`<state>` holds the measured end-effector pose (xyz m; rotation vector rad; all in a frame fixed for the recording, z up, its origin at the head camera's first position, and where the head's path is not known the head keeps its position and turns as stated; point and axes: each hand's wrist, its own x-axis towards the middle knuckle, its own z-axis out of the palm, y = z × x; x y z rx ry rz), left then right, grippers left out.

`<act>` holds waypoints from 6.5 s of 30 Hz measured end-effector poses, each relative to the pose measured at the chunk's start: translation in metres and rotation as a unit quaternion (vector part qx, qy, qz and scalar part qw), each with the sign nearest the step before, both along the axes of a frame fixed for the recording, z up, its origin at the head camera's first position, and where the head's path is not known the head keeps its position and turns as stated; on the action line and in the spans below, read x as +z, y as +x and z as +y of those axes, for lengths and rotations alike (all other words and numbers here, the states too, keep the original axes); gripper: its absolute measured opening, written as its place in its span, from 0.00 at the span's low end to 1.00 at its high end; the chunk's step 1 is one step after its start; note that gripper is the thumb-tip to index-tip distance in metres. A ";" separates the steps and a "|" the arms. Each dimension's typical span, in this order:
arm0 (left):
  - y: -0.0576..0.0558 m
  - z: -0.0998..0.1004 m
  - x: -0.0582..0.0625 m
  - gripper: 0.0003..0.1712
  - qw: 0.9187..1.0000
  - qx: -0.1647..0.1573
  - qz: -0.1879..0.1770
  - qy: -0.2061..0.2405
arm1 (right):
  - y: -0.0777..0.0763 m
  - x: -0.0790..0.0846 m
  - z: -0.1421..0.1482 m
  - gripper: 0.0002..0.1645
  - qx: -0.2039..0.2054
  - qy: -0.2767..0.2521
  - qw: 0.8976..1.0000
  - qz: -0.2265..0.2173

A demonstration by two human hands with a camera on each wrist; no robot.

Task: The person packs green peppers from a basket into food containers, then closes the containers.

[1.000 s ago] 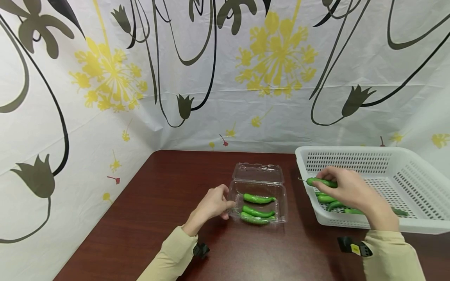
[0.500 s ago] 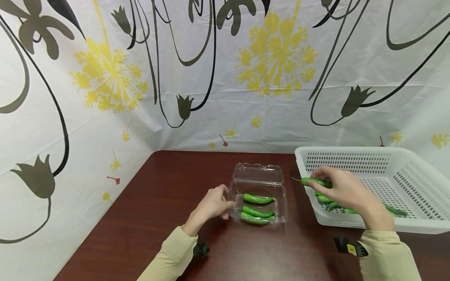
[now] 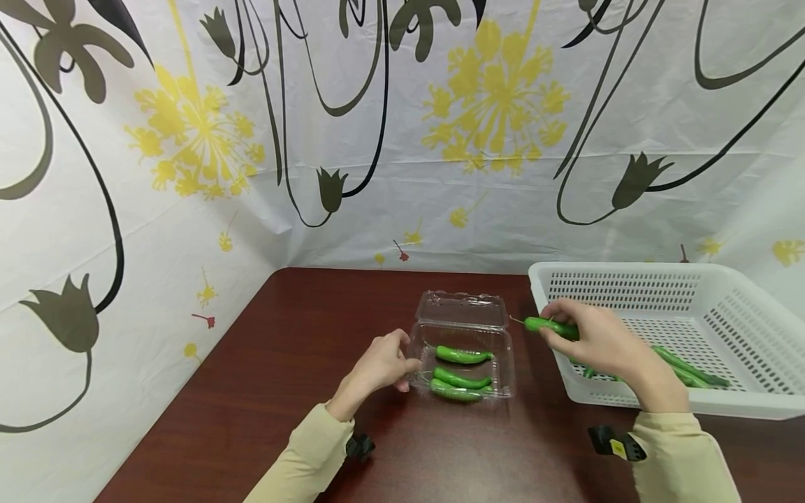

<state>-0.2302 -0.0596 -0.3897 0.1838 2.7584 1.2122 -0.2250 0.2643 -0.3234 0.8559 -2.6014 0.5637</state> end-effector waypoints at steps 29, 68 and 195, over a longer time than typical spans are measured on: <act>0.002 0.000 0.002 0.26 1.000 0.000 -0.007 0.006 | -0.002 -0.007 -0.025 0.12 0.061 -0.007 0.998 -0.005; 0.002 0.000 0.003 0.25 1.000 0.000 0.004 0.004 | -0.003 -0.025 -0.058 0.15 0.074 0.015 0.995 -0.065; 0.002 0.000 0.003 0.26 1.000 0.002 -0.002 -0.008 | -0.011 -0.077 -0.097 0.08 0.168 0.026 0.982 -0.088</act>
